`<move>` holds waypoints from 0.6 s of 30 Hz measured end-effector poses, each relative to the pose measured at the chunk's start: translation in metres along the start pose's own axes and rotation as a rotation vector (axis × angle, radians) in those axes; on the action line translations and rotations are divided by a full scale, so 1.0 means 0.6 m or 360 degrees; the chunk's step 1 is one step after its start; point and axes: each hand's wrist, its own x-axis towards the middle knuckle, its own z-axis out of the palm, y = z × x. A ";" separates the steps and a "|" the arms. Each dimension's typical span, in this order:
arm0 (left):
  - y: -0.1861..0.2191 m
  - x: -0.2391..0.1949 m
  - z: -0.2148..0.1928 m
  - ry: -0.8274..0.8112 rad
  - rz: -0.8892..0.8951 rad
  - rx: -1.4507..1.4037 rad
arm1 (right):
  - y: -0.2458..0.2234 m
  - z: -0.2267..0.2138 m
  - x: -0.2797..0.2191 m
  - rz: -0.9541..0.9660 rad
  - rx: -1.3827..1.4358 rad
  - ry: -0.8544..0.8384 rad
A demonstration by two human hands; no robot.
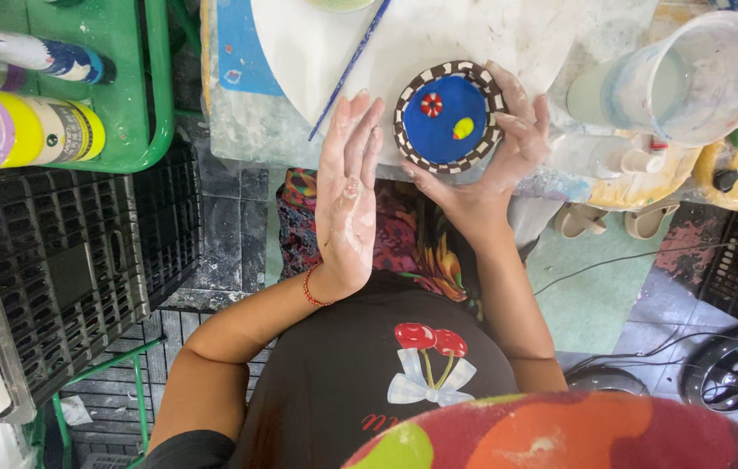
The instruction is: The person applies glaze to the interior and rim of a small clay bowl using a brush and then adds decorative dots and lines to the inside of the bowl.
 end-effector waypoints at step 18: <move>-0.004 0.034 -0.029 0.0016 0.0367 -0.0074 | -0.060 -0.080 -0.010 -0.0096 0.0184 0.0290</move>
